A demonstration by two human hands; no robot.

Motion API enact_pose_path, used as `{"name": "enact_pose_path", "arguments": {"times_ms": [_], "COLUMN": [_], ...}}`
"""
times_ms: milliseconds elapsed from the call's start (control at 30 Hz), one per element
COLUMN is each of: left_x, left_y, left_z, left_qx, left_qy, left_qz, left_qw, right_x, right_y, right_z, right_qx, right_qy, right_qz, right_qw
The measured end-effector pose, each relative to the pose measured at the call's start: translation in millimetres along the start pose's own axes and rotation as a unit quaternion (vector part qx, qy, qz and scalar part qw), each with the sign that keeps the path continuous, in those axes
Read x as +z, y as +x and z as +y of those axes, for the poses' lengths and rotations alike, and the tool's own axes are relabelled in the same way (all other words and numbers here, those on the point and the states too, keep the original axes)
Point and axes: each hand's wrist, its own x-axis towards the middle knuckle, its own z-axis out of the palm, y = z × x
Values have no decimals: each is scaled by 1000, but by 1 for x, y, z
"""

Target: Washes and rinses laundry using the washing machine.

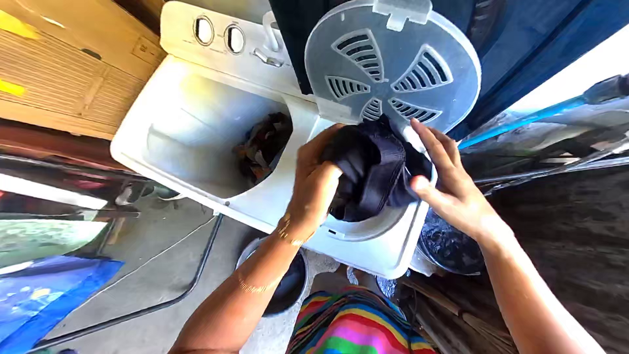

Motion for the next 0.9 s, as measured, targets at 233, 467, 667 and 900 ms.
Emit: {"name": "enact_pose_path", "arguments": {"times_ms": [233, 467, 667, 900], "left_x": [-18, -80, -78, -79], "left_y": [1, 11, 39, 28], "left_z": [-55, -66, -79, -73], "left_qx": [-81, -134, -132, 109], "left_qy": [38, 300, 412, 404], "left_qz": [-21, -128, -194, -44], "left_qw": [996, 936, 880, 907], "right_x": [53, 51, 53, 70], "right_y": [13, 24, 65, 35], "right_z": [13, 17, 8, 3], "right_qx": [-5, -13, -57, -84], "right_qy": [-49, -18, 4, 32], "right_qz": [-26, 47, 169, 205], "right_qw": [998, 999, 984, 975]}}
